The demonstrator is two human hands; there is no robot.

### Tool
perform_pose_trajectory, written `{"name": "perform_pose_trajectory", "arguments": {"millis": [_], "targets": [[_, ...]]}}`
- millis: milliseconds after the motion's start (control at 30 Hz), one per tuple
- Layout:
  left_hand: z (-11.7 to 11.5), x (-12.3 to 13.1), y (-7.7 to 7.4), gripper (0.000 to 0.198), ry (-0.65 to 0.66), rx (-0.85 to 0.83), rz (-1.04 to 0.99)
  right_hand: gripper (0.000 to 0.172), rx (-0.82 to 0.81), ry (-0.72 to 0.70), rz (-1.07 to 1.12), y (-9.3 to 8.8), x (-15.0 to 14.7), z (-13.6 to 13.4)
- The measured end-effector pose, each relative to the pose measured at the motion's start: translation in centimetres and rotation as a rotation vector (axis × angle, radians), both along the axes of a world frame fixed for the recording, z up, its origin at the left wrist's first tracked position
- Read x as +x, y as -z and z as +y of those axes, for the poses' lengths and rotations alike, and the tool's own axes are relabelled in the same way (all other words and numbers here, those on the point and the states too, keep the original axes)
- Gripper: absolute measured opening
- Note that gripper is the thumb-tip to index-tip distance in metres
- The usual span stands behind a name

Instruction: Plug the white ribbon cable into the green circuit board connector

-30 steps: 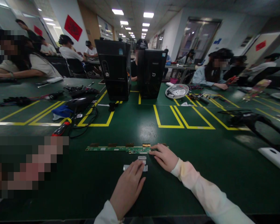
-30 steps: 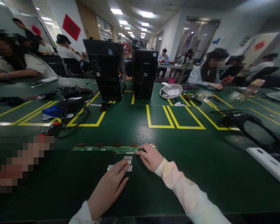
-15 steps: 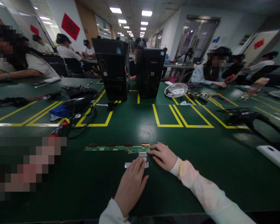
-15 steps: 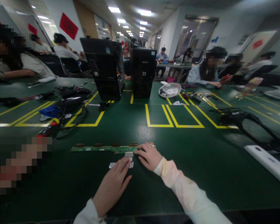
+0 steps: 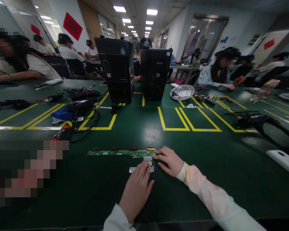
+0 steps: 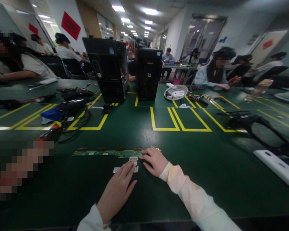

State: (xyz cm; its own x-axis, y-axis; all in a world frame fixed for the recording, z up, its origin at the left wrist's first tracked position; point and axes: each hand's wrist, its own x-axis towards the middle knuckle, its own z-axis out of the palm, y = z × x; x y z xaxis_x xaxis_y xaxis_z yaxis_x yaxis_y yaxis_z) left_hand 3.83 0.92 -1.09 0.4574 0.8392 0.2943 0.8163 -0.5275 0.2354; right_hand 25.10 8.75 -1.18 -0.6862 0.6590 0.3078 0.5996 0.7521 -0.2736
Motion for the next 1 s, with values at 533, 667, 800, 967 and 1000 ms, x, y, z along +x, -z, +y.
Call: {"name": "perform_pose_trajectory", "arguments": {"millis": [533,667,800,967,1000], "targets": [[-0.2,0.9,0.0,0.047,-0.068,0.013,0.114,0.035,-0.043,-0.013,0.008,-0.1,0.4,-0.2],[-0.3,1.4,0.3,0.049,-0.101,0.025,0.128,0.036,-0.047,-0.012,0.005,-0.2,0.3,-0.2],[-0.5,2.1,0.5,0.048,-0.151,0.061,0.114,0.036,-0.05,-0.012,0.007,-0.2,0.3,-0.2],[-0.7,3.1,0.8,0.05,-0.214,0.085,0.092,0.038,-0.05,-0.012,0.005,-0.2,0.3,-0.3],[-0.8,3.2,0.9,0.05,-0.227,0.091,0.093,0.038,-0.053,-0.011,0.004,-0.2,0.3,-0.3]]}}
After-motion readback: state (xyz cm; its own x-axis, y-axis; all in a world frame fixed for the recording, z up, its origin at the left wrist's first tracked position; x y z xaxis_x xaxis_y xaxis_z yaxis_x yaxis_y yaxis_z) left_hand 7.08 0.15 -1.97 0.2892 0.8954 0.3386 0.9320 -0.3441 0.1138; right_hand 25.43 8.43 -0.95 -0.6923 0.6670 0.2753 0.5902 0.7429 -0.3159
